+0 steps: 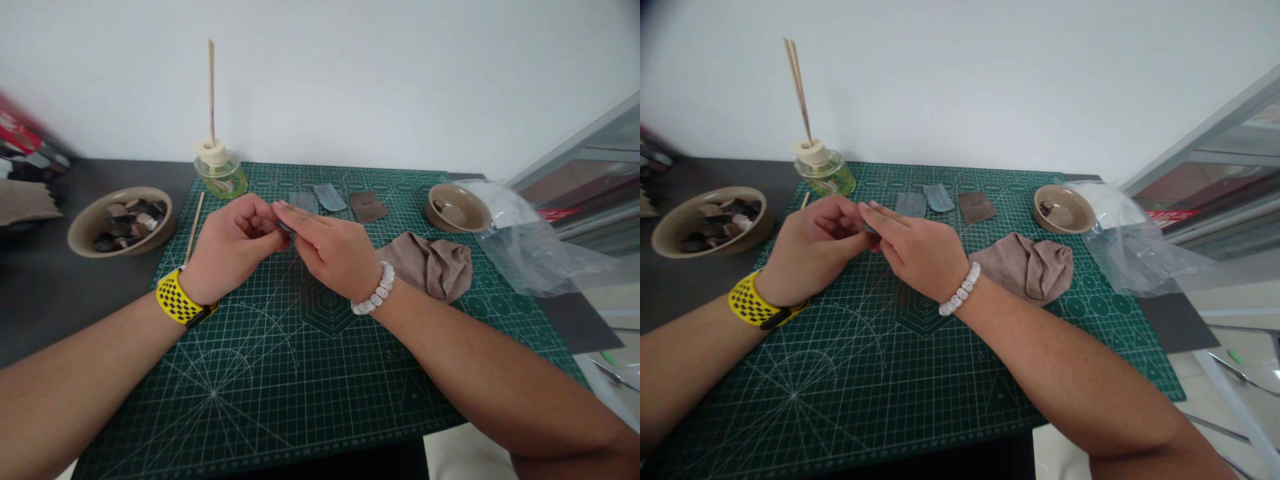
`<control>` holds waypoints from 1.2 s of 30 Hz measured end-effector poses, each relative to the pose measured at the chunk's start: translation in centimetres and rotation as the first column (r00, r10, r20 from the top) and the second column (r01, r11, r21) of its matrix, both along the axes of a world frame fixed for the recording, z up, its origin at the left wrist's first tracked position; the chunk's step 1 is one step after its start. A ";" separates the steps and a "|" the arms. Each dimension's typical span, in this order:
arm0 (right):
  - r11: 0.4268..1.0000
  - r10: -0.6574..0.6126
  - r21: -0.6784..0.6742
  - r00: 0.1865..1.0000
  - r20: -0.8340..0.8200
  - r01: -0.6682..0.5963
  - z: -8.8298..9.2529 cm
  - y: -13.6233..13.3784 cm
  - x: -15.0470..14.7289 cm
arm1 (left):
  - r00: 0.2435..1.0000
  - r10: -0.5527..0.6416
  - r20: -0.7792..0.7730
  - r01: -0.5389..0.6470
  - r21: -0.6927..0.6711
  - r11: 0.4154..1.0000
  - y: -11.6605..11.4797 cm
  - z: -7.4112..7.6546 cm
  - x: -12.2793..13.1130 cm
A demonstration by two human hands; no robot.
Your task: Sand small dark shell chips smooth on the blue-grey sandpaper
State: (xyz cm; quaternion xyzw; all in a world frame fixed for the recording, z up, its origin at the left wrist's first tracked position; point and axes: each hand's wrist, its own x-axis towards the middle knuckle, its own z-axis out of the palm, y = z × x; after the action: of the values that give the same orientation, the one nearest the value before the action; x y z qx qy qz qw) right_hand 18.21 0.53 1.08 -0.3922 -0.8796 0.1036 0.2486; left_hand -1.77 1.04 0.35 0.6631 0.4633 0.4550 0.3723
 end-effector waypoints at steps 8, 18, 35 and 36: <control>0.998 -0.053 -0.029 0.998 -0.028 0.052 -0.1 0.1 0.1 | 0.994 -0.042 0.099 0.041 0.016 0.999 0.1 -0.3 -0.1; 1.000 0.022 0.019 0.997 -0.072 -0.020 -0.6 0.0 0.1 | 0.997 0.014 -0.072 -0.007 0.097 0.995 0.1 -0.1 -0.4; 1.000 -0.010 -0.008 0.999 -0.036 0.009 -0.4 0.2 0.0 | 0.998 0.006 -0.065 -0.001 0.076 0.997 0.3 0.1 -0.3; 1.000 -0.011 -0.012 0.999 -0.031 0.011 -0.4 0.2 0.0 | 0.998 0.005 -0.061 -0.001 0.073 0.997 0.3 0.0 -0.3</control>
State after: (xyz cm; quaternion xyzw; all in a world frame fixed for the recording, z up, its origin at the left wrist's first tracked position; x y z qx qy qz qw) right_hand 18.24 0.70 0.69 -0.3968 -0.8729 0.1134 0.2604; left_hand -2.05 1.38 0.38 0.6892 0.4585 0.4517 0.3328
